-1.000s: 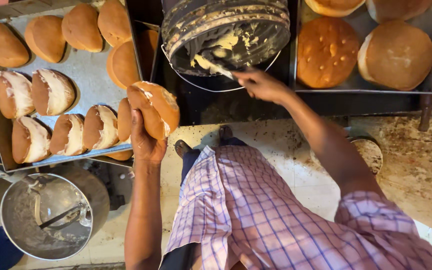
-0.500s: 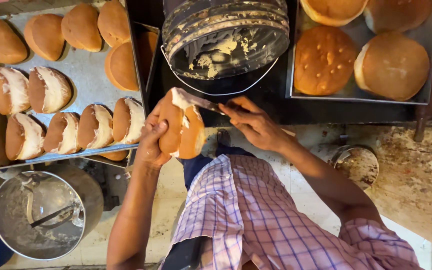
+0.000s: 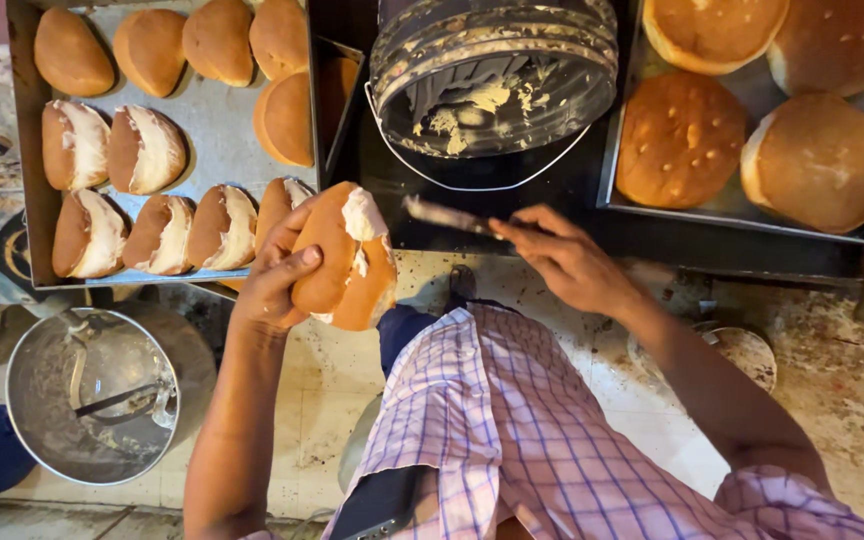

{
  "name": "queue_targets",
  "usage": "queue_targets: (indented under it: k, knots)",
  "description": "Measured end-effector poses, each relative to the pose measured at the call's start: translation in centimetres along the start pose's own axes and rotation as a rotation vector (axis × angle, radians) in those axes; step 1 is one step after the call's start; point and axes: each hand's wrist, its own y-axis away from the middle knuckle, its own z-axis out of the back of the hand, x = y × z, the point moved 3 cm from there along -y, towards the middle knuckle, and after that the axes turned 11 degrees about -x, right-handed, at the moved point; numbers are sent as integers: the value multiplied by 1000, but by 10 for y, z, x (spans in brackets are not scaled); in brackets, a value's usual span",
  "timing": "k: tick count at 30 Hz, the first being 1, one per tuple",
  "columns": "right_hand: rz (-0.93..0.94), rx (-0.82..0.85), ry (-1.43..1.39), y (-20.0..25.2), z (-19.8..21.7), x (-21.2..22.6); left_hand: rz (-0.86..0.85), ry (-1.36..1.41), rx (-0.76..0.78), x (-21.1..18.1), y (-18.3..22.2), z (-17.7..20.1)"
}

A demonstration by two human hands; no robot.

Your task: The person takes buns from a tray, spreads cream inside them using a knife, and then folds and returns them to the tray.

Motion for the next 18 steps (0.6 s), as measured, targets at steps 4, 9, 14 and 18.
queue_targets:
  k: [4,9,14,18]
  knots:
    - [-22,89,-207,-23,4,2,13,-45,28,1,-8,-9]
    - [144,137,-239,-46,-1,13,40,-117,-97,6,-13,-10]
    - [66,240,-3,-41,-2,13,13,-92,-186,-1,-9,-13]
    - [374,89,197,-26,-3,28,-84,-114,-244,1,-12,-5]
